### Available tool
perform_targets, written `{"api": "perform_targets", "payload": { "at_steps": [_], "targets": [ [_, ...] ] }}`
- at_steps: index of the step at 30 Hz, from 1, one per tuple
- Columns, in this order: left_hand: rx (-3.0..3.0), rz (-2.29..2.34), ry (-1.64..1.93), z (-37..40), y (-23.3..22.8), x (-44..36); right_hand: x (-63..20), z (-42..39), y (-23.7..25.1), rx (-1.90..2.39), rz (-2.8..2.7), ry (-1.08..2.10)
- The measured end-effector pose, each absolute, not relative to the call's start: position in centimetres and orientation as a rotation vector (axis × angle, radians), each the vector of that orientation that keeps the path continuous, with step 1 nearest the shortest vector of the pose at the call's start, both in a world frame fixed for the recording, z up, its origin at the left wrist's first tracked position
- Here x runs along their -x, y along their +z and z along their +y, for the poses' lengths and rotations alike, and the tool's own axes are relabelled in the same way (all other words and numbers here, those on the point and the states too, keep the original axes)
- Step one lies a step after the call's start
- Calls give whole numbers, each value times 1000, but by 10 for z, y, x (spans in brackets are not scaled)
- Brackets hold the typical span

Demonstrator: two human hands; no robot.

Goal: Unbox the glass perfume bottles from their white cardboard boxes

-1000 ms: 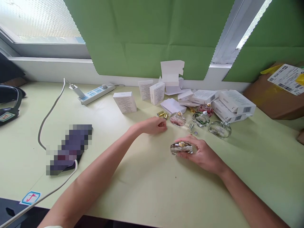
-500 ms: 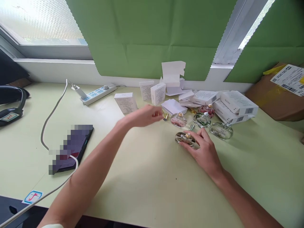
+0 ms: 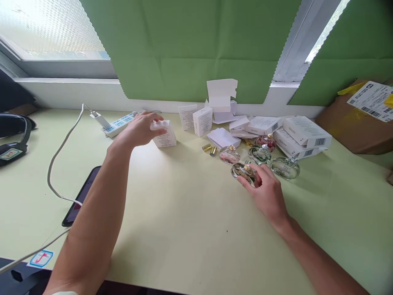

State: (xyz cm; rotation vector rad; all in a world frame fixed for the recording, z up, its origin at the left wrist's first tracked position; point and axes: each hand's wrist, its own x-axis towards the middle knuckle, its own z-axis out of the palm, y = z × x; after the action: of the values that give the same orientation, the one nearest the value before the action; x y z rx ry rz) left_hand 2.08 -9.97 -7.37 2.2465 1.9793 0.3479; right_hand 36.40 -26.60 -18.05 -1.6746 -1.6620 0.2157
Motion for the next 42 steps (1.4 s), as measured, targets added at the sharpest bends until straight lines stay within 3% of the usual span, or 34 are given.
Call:
{"api": "perform_targets", "payload": {
  "at_steps": [7,12,17,20,28,42],
  "targets": [
    [-2285,1978,268,-91,-82,-11,-365,-267,-181,1742,-1488,320],
    [-2109,2101,382,-96,-81,-18,-374,-282,-155,1759,-1524,410],
    [-2098,2076,303,-108,-67,-32,-371,-296,-140,1494,-1796,1328],
    [-2106,1919,167,-120,-55,-47,-354,-300,-153,1294,-1606,1624],
    [-2097,881,-35,-167,-58,-126,-332,-291,-175,1008,-1139,1745],
    [-2060,691,-154,-167,-65,-129,-346,-284,-170,1001,-1127,2006]
  ]
}}
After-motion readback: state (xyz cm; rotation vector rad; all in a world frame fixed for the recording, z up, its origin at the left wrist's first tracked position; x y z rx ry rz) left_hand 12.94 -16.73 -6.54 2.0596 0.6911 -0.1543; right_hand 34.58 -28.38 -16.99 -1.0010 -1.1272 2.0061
